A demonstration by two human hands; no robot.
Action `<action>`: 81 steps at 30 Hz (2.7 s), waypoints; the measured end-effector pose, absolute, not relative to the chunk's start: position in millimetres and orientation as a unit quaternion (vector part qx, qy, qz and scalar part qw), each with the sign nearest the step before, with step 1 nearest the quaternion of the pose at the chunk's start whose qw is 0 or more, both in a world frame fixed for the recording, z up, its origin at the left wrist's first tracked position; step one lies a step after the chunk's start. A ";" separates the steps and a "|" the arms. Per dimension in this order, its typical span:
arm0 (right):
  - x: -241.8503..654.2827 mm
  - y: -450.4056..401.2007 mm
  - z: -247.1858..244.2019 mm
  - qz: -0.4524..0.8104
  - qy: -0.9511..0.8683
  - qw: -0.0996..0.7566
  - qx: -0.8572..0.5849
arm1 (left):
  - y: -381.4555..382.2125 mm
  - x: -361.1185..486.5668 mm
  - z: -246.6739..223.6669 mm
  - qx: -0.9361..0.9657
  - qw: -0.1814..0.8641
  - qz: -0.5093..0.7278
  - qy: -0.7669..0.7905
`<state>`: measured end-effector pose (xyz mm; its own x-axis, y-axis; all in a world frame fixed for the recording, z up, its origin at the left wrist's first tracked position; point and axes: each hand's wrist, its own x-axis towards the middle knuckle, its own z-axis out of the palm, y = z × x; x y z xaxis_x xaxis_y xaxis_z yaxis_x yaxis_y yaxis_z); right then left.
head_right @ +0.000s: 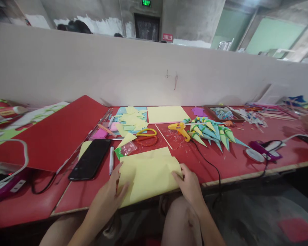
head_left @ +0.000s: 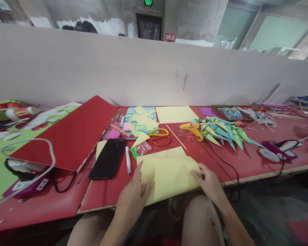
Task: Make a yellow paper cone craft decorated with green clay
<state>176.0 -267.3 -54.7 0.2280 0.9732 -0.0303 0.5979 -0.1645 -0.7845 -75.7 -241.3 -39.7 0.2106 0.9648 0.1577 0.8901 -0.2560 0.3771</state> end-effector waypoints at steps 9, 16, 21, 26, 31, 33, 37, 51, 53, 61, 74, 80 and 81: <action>158.8 -255.2 -58.6 0.128 -0.582 0.256 -0.761 | -257.5 -46.4 -42.5 0.886 -0.057 0.168 0.429; 163.2 -249.9 -57.7 0.087 -0.609 0.245 -0.749 | -254.9 -35.3 -44.2 0.892 0.002 0.122 0.435; 165.2 -247.0 -63.5 0.083 -0.637 0.293 -0.709 | -255.2 -36.5 -50.0 0.891 0.006 0.112 0.441; 167.7 -244.5 -63.2 0.091 -0.646 0.297 -0.697 | -257.6 -37.2 -53.8 0.890 -0.027 0.104 0.444; 168.3 -240.2 -60.8 0.090 -0.646 0.286 -0.702 | -258.0 -37.8 -57.3 0.890 -0.054 0.105 0.440; 167.3 -238.9 -61.8 0.088 -0.646 0.281 -0.704 | -258.0 -37.9 -57.7 0.885 -0.055 0.112 0.448; 164.0 -238.4 -64.8 0.083 -0.640 0.289 -0.707 | -257.2 -37.7 -57.0 0.883 -0.058 0.115 0.452; 166.3 -236.9 -66.3 0.098 -0.637 0.270 -0.715 | -256.2 -37.7 -50.4 0.878 -0.051 0.116 0.461; 166.3 -236.0 -67.2 0.098 -0.645 0.272 -0.708 | -255.9 -36.9 -49.5 0.876 -0.046 0.111 0.467; 162.1 -233.8 -65.9 0.075 -0.652 0.246 -0.713 | -256.1 -36.1 -48.7 0.873 -0.037 0.103 0.475; 154.6 -231.0 -59.2 0.028 -0.641 0.183 -0.745 | -257.3 -32.8 -48.9 0.870 -0.040 0.116 0.478; 149.6 -229.7 -53.8 0.003 -0.636 0.147 -0.758 | -243.4 -47.0 -39.4 0.867 0.019 0.158 0.473; 148.9 -229.4 -52.6 0.005 -0.633 0.139 -0.761 | -239.7 -50.3 -37.3 0.863 0.027 0.174 0.474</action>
